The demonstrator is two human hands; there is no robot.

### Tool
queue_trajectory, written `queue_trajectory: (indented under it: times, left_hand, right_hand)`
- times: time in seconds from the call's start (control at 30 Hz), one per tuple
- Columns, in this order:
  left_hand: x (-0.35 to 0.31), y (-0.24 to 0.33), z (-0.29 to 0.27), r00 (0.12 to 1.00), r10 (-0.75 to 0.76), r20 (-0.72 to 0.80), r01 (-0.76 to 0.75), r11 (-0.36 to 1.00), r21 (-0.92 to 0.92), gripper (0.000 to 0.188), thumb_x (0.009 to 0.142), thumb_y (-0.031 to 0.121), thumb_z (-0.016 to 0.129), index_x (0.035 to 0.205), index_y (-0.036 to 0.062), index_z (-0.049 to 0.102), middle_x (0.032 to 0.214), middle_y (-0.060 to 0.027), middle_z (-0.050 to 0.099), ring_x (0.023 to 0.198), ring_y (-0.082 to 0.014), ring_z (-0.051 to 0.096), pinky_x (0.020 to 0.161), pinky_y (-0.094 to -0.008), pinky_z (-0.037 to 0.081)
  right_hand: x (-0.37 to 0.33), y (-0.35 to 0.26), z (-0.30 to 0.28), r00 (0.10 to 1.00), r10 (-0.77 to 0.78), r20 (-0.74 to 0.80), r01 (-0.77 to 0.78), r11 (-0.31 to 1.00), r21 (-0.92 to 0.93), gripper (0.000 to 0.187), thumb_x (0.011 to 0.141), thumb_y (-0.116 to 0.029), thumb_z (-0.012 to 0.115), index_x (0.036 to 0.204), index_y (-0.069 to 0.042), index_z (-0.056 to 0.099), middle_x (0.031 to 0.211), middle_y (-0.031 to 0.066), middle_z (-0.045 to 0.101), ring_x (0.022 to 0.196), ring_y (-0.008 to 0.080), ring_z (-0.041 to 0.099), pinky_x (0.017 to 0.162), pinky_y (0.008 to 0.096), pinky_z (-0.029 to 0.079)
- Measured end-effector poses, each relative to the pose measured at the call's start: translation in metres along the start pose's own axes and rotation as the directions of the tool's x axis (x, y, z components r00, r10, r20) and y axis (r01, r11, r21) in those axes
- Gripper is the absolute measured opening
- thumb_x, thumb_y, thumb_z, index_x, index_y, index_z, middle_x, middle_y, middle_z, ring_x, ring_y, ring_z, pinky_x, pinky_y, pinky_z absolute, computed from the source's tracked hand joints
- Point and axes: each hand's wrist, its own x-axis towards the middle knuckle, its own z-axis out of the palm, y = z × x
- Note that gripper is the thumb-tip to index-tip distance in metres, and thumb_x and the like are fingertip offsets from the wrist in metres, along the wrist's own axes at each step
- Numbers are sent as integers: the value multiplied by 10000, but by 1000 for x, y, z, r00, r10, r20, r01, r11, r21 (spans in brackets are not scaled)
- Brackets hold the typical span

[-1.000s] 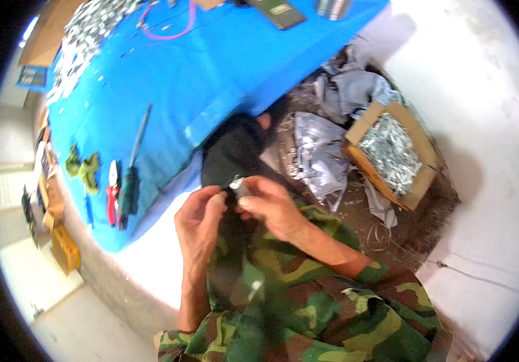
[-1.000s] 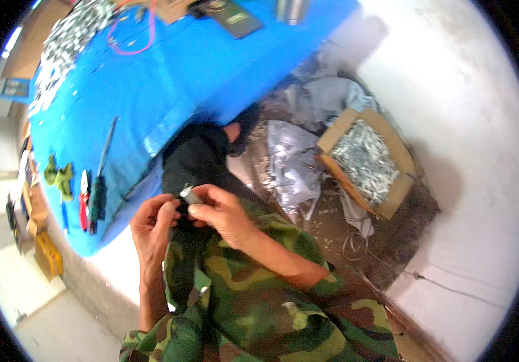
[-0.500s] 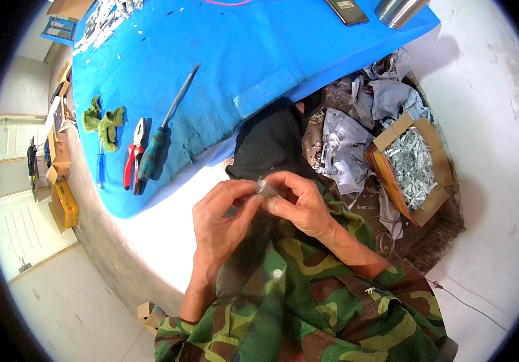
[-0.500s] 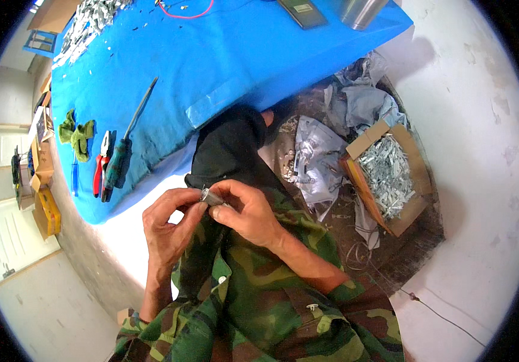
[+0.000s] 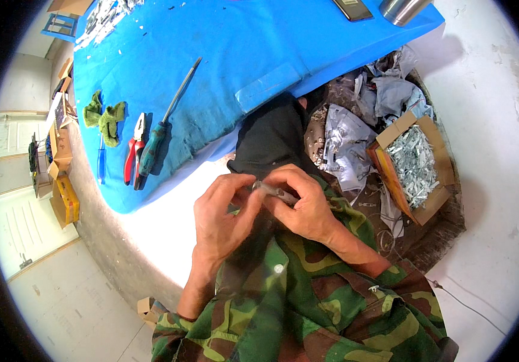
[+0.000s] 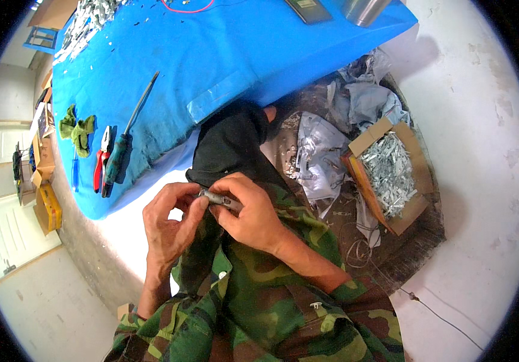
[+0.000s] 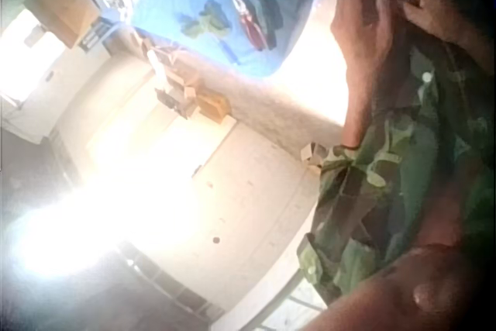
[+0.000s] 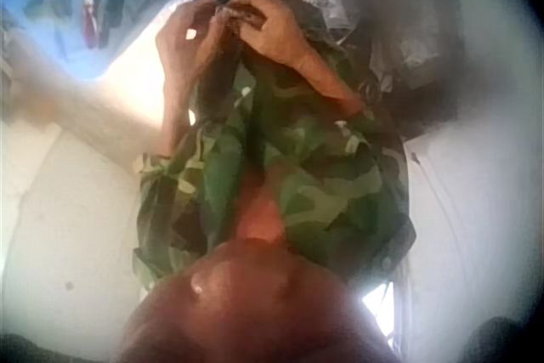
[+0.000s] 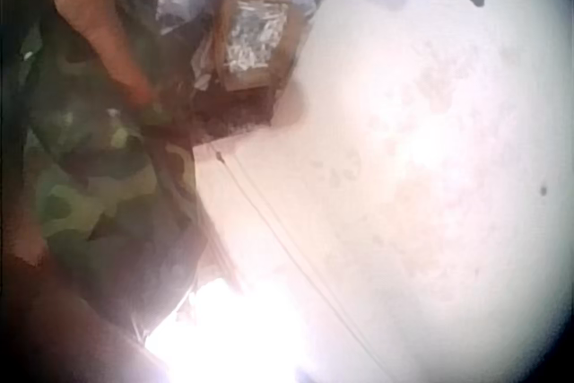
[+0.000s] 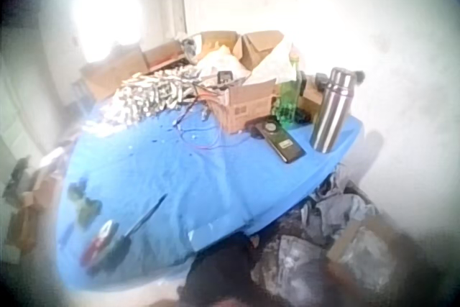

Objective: The person uses a screwdriver to loosen screws and disassemble parts of a small electrical component, then places the separated pieces on a blue table.

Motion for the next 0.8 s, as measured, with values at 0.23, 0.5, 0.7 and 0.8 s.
queue_trajectory:
  times: [0.23,0.5,0.7,0.8]
  left_hand:
    - [-2,-5,2,999,19,-30,-19,1000,-7,81,921,9,745,998,-10,729,873,-113,736,699,-178,697,647,-291,553]
    - [-8,-7,3,975,-219,35,220,941,-255,147,1044,105,659,1060,-40,683,869,-99,732,750,-141,696,686,-278,570]
    - [-13,-13,6,949,-299,102,307,802,-513,275,1095,228,619,1088,-45,640,906,-82,696,750,-129,669,693,-269,568]
    - [-12,-13,7,929,-343,138,355,720,-596,286,1093,246,624,1062,-38,633,875,-64,684,730,-127,659,693,-263,556]
  right_hand:
    - [-6,-6,0,980,190,64,-194,979,56,290,897,-47,725,1169,-1,635,1052,168,705,961,312,720,848,397,555]
    - [-6,-4,7,988,142,57,-147,983,108,304,989,-85,692,1271,21,655,1042,106,748,904,125,697,794,293,561]
    - [-12,3,8,994,96,54,-103,983,151,321,1006,-115,699,1293,22,656,1067,163,747,921,219,738,808,339,570]
    - [-14,4,9,995,96,41,-102,977,185,330,1003,-119,708,1289,38,658,1091,163,750,936,225,739,816,340,571]
